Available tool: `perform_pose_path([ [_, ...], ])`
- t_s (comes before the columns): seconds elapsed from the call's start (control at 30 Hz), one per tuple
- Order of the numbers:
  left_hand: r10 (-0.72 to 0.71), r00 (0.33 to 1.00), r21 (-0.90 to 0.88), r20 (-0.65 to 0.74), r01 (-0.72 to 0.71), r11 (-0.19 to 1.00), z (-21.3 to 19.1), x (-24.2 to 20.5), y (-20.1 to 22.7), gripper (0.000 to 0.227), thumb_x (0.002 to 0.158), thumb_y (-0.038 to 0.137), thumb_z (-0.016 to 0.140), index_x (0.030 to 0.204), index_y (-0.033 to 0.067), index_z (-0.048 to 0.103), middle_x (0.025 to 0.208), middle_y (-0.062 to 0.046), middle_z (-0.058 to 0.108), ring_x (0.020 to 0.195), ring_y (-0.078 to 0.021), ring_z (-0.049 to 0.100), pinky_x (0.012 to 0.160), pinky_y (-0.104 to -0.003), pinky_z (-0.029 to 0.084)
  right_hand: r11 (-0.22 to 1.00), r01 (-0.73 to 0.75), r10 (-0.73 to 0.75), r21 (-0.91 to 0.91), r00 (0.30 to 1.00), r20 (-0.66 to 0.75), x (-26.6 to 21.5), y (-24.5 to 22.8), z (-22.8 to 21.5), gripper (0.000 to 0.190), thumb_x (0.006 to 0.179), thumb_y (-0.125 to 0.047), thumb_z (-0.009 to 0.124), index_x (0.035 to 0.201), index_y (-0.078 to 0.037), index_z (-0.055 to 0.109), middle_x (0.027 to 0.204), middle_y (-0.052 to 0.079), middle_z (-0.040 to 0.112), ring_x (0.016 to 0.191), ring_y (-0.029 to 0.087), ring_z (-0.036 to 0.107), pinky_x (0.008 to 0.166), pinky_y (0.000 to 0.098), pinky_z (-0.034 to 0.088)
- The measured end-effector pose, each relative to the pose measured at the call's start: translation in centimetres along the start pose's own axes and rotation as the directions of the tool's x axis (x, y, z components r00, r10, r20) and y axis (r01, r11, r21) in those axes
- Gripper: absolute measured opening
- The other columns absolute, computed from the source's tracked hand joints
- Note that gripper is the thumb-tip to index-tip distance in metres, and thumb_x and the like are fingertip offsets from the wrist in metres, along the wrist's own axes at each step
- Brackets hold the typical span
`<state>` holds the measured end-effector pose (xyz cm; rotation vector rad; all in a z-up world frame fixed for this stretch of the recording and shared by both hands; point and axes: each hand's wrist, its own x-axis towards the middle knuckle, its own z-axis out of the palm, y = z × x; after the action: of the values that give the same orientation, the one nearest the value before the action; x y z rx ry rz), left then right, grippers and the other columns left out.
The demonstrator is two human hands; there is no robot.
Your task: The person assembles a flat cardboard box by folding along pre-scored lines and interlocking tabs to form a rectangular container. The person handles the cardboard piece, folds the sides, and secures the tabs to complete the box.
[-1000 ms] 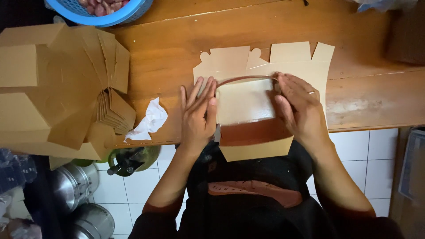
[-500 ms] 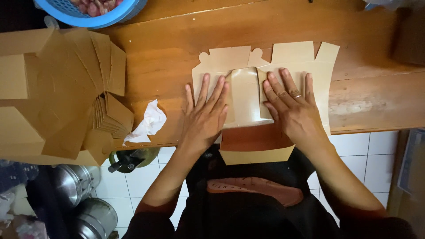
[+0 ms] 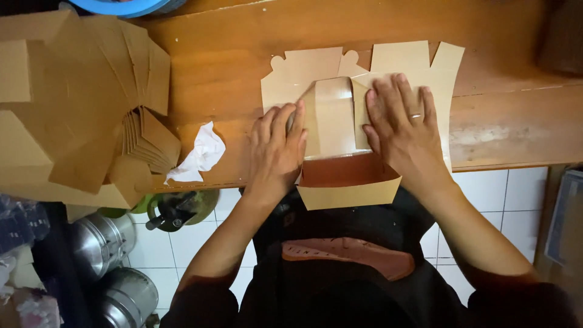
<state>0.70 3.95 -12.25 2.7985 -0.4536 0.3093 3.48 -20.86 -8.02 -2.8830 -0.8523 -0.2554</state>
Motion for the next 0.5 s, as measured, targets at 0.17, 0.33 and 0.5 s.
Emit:
perform_pose_path([
  [0.17,0.056,0.998,0.005,-0.026,-0.056,0.998,-1.0,1.6,-0.4,0.045,0.104,0.032,0.042,0.146,0.0165,0.047,0.125,-0.007,0.052,0.117,-0.0300,0.049,0.093,-0.046,0.039,0.999,0.026,-0.030,-0.046,0.996,-0.081,0.7,1.2,1.0,0.038,0.104,-0.033,0.054,0.134,-0.013,0.067,0.122,0.007,0.058,0.115,0.027,0.052,0.102,0.0472,0.037],
  [0.33,0.068,0.996,-0.034,0.060,-0.066,0.997,-1.6,2.6,-0.6,0.048,0.102,0.034,0.044,0.147,0.0179,0.047,0.119,-0.006,0.051,0.112,-0.0313,0.047,0.082,-0.043,0.038,0.992,0.028,-0.033,-0.124,0.998,-0.044,1.5,1.1,0.2,0.036,0.105,-0.037,0.050,0.134,-0.023,0.067,0.121,0.001,0.054,0.105,0.022,0.047,0.098,0.0453,0.035],
  [0.5,0.096,0.990,-0.043,0.105,-0.091,0.995,-3.3,4.2,-0.2,0.054,0.098,0.033,0.053,0.148,0.0160,0.044,0.112,-0.007,0.048,0.107,-0.0312,0.046,0.080,-0.042,0.037,0.986,0.086,-0.094,-0.141,0.994,-0.055,3.6,0.6,-1.5,0.030,0.103,-0.030,0.050,0.125,-0.021,0.068,0.107,0.003,0.053,0.100,0.022,0.047,0.095,0.0433,0.036],
])
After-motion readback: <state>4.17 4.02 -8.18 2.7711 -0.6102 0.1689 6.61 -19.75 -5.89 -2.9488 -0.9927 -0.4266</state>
